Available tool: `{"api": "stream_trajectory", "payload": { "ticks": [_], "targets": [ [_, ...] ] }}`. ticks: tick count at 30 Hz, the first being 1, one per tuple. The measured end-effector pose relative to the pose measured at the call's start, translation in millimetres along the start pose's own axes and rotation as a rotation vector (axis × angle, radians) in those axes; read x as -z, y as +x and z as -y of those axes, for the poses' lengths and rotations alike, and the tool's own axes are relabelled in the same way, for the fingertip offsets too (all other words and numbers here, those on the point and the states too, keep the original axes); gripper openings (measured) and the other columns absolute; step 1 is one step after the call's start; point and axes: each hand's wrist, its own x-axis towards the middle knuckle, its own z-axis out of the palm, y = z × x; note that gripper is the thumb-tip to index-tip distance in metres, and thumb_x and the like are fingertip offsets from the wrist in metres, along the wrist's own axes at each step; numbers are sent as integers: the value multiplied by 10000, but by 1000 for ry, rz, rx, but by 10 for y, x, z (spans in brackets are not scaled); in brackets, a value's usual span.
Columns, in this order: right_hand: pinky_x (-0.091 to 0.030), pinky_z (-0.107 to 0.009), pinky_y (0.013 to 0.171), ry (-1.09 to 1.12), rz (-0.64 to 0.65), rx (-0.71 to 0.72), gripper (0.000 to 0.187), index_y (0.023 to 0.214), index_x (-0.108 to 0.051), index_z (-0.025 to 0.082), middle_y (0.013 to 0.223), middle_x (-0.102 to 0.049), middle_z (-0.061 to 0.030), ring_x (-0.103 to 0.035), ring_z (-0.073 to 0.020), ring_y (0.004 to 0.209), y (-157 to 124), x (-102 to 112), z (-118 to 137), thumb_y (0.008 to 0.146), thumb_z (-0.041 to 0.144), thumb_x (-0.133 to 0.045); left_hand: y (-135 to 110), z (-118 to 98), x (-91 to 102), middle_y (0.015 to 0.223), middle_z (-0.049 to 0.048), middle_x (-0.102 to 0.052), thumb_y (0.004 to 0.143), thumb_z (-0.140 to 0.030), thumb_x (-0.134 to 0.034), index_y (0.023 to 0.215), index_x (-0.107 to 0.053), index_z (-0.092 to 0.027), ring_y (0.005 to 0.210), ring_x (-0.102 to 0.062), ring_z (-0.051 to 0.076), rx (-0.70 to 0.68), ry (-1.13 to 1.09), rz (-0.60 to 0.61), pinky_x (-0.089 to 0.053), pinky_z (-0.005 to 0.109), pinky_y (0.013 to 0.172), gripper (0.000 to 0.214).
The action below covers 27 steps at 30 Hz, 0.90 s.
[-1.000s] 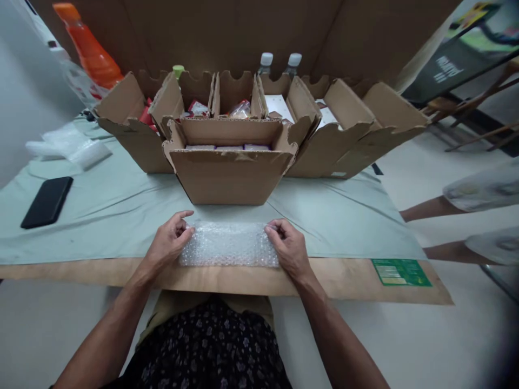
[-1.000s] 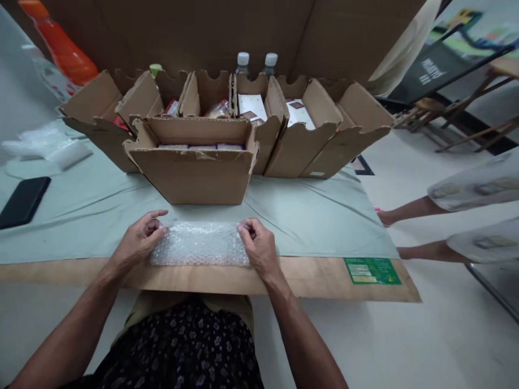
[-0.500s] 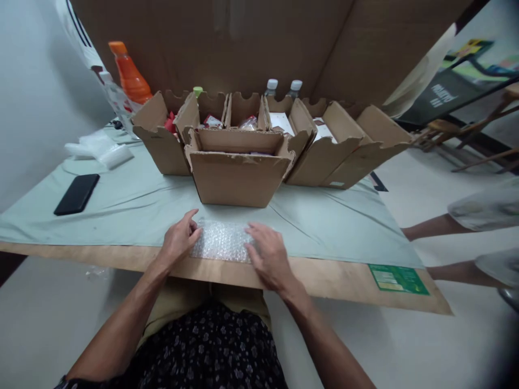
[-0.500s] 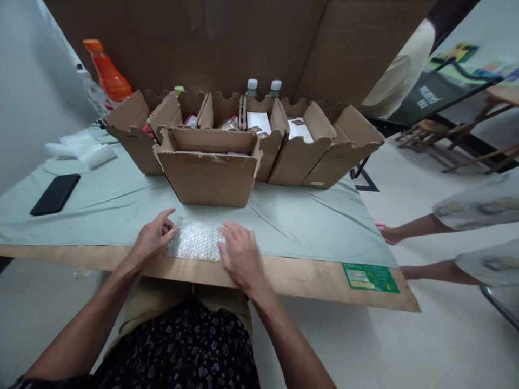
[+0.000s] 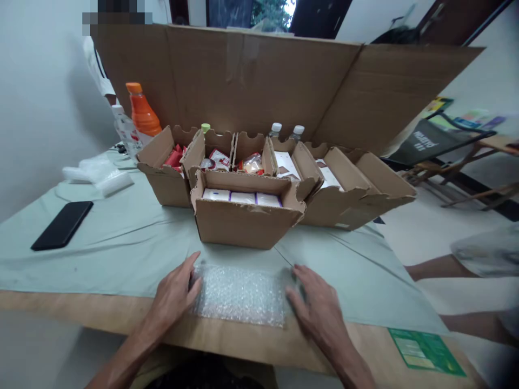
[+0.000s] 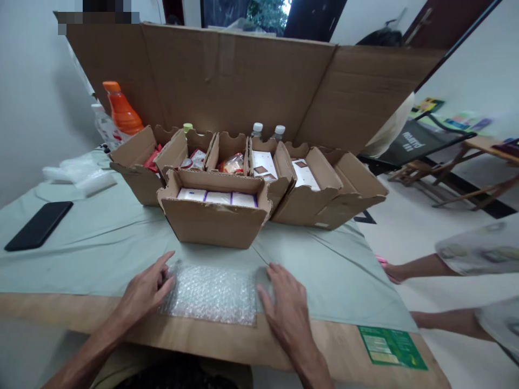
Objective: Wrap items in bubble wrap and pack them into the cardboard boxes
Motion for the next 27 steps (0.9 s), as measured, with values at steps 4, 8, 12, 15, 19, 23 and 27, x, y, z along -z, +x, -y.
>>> {"api": "stream_trajectory", "payload": {
  "ticks": [4,8,12,15,19,23,27],
  "targets": [
    [-543,-489,917,140,79,36,239,1048,-705,196,1328,-707,-158,-666,-343,1207,152,-115,326,920,352,-576,-82,35,-3,824,7,-686,923,-244,-453,1424,-541,-188,664,-650,166,-118,-66,-55,-541,269,660,512],
    [-571,-423,853,390,66,-42,175,835,-648,231,1100,-773,-99,-726,-272,1028,184,-55,443,949,303,-536,-142,-13,-17,834,21,-700,930,-185,-459,1331,-627,-211,711,-680,158,-226,-164,-70,-568,248,676,435],
    [-608,-326,743,563,66,-259,285,1090,-688,205,896,-775,-66,-745,-212,796,105,52,400,956,432,-577,-168,-118,10,1009,65,-746,911,-130,-488,1239,-681,-217,796,-719,149,-240,-258,-49,-591,234,731,391],
    [-632,-316,762,570,162,-265,599,1447,-558,195,1041,-799,-85,-776,-222,868,2,77,277,913,459,-632,-174,-172,21,1061,79,-755,881,-86,-474,1162,-711,-208,932,-742,164,-262,-319,-6,-594,244,822,387],
    [-635,-392,891,499,259,-42,437,1358,-674,300,1226,-776,-73,-763,-265,1074,-66,93,221,928,362,-622,-175,-185,-17,932,65,-751,854,-59,-478,1046,-729,-191,866,-742,169,-283,-329,8,-588,246,771,343],
    [-658,-391,818,512,240,141,298,1083,-792,323,999,-827,-15,-795,-235,920,1,317,409,943,210,-554,-181,-291,127,852,50,-734,912,-73,-492,1001,-719,-184,764,-721,151,-321,-380,-25,-558,225,678,268],
    [-648,-351,861,556,-8,147,272,1121,-783,336,992,-826,-4,-793,-208,892,250,851,510,924,224,-633,-24,-573,718,832,41,-736,927,-107,-565,984,-734,-196,751,-704,145,-430,-446,-85,-543,224,666,199]
  ]
}}
